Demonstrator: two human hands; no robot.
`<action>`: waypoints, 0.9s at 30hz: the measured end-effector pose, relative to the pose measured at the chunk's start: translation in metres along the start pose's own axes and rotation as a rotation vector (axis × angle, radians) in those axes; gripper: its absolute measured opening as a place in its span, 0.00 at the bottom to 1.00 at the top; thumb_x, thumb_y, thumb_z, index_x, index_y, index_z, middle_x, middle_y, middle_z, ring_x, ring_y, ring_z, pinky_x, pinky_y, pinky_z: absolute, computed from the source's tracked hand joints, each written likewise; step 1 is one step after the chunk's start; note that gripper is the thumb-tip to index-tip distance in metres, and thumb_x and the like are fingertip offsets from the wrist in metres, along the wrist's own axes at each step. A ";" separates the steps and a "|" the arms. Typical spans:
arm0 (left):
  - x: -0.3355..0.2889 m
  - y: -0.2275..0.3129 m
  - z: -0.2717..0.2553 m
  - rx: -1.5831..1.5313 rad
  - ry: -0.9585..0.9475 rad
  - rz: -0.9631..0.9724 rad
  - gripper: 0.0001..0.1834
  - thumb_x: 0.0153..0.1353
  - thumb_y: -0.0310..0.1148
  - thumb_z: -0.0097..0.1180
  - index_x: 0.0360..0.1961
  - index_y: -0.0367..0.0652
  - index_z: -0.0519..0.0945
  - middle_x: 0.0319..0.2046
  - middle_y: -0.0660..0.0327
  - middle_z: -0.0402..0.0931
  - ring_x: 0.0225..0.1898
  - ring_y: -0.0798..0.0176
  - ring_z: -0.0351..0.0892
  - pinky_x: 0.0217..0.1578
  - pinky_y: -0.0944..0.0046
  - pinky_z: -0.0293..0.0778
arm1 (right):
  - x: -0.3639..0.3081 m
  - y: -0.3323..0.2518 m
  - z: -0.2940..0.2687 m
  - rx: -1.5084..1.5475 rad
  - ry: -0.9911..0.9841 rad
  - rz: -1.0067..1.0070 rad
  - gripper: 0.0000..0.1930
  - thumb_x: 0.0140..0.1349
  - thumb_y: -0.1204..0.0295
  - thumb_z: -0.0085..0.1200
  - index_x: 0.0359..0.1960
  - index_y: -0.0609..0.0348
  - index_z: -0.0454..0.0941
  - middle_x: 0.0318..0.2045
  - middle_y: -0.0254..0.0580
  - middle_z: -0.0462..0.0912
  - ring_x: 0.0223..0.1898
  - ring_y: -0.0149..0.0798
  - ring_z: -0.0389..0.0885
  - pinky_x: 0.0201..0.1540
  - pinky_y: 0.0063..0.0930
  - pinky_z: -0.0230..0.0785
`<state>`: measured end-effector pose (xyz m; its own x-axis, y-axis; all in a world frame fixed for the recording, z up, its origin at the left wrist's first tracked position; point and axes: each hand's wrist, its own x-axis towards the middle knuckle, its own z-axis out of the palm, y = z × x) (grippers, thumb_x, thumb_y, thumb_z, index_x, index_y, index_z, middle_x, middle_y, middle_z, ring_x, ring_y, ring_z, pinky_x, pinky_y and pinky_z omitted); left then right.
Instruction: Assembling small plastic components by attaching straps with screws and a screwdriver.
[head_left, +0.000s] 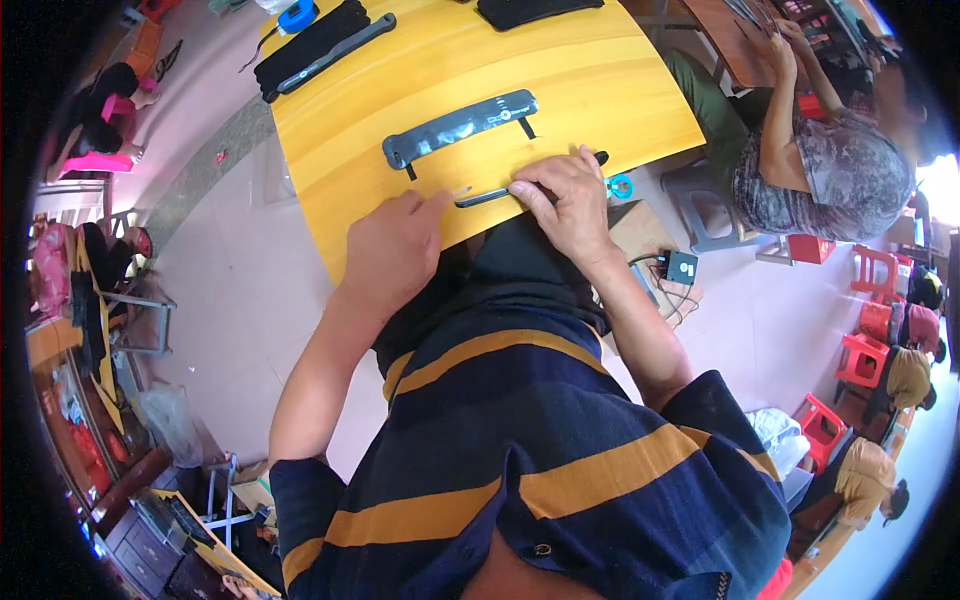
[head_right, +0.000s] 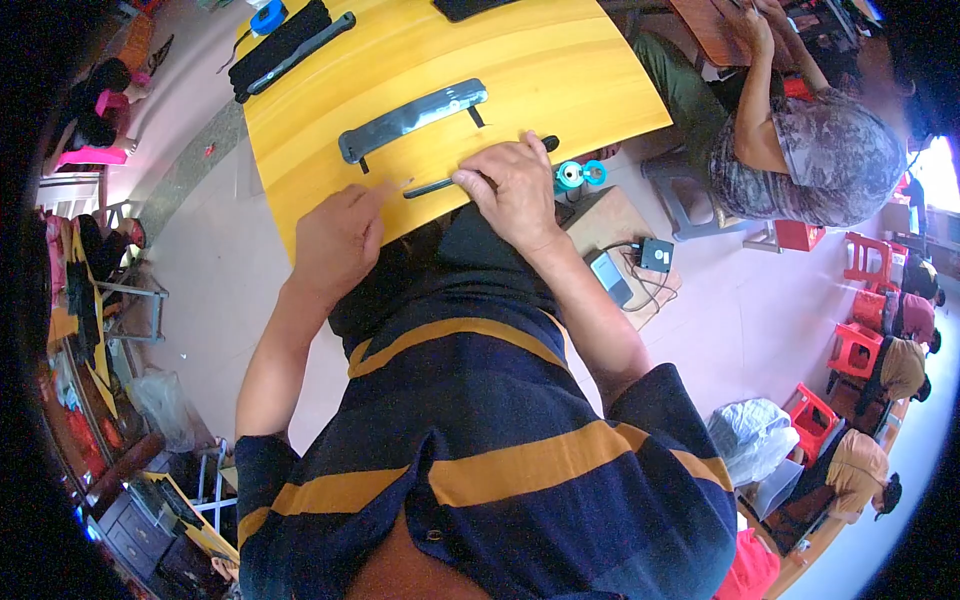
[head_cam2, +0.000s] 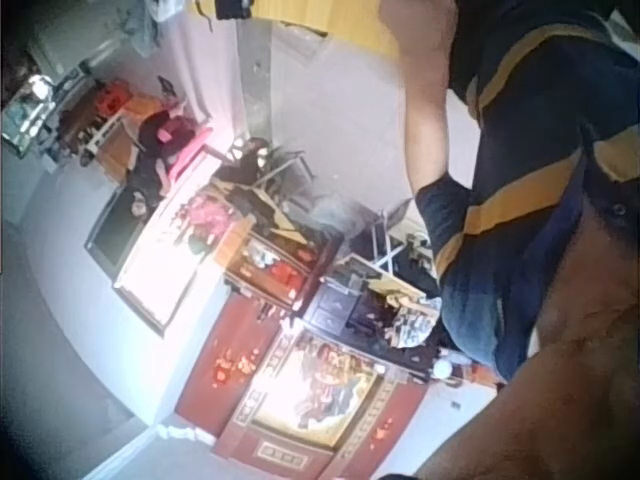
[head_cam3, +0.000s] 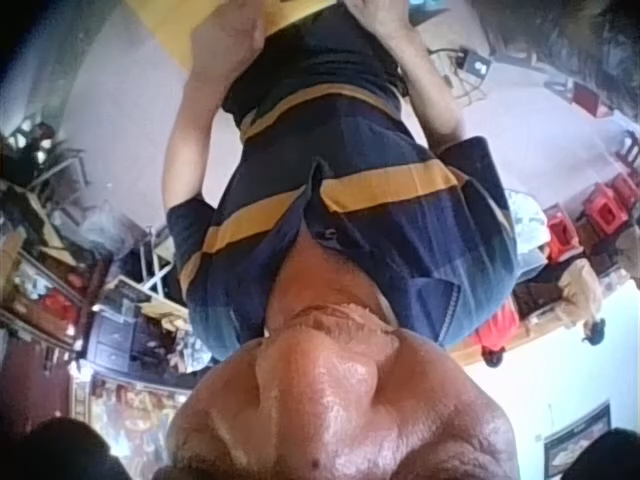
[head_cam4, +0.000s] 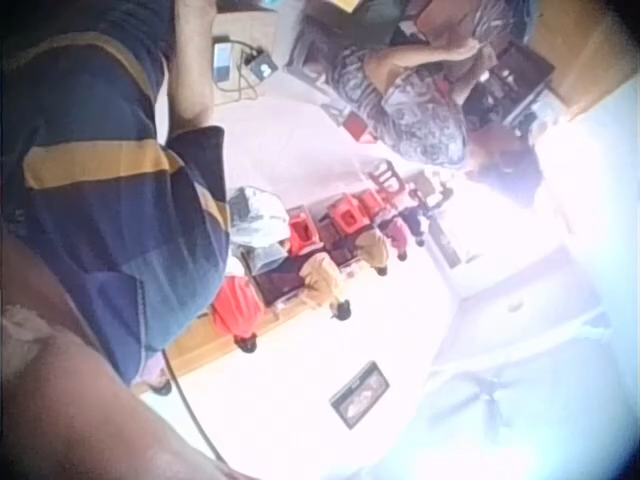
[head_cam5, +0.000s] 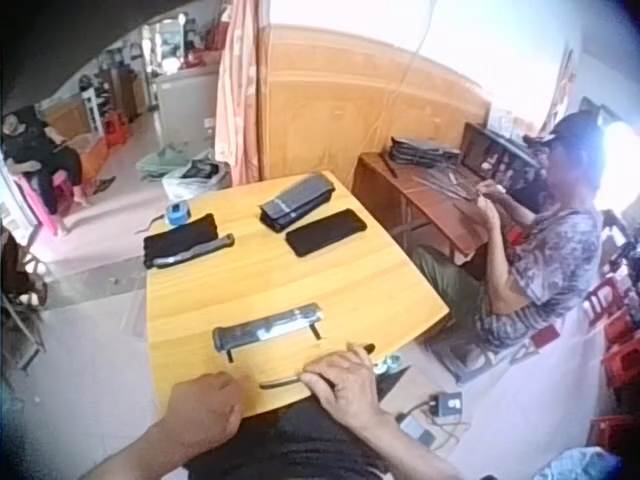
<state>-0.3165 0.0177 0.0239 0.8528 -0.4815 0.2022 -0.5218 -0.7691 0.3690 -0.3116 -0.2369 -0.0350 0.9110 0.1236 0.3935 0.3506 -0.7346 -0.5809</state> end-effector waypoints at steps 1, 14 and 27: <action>-0.001 0.002 0.000 0.024 -0.013 0.003 0.16 0.59 0.28 0.58 0.49 0.47 0.83 0.32 0.59 0.79 0.34 0.52 0.84 0.32 0.52 0.81 | 0.000 -0.003 0.001 -0.009 0.014 0.006 0.08 0.60 0.62 0.69 0.34 0.50 0.87 0.35 0.34 0.87 0.44 0.42 0.84 0.69 0.54 0.58; -0.003 0.009 0.015 0.109 -0.040 -0.017 0.16 0.60 0.29 0.58 0.50 0.50 0.84 0.32 0.62 0.75 0.34 0.56 0.83 0.30 0.55 0.81 | 0.004 -0.011 0.004 -0.061 -0.026 0.055 0.11 0.58 0.58 0.70 0.32 0.50 0.87 0.35 0.35 0.86 0.46 0.42 0.83 0.69 0.57 0.53; -0.001 0.006 0.018 0.117 0.007 0.066 0.17 0.60 0.29 0.59 0.51 0.48 0.83 0.31 0.61 0.76 0.35 0.57 0.82 0.31 0.57 0.78 | 0.003 -0.013 0.008 -0.030 -0.026 0.068 0.10 0.58 0.59 0.70 0.32 0.49 0.88 0.35 0.33 0.85 0.47 0.42 0.82 0.72 0.65 0.47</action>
<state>-0.3206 0.0057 0.0100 0.8167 -0.5297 0.2289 -0.5750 -0.7802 0.2463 -0.3115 -0.2211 -0.0318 0.9380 0.0891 0.3350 0.2809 -0.7617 -0.5839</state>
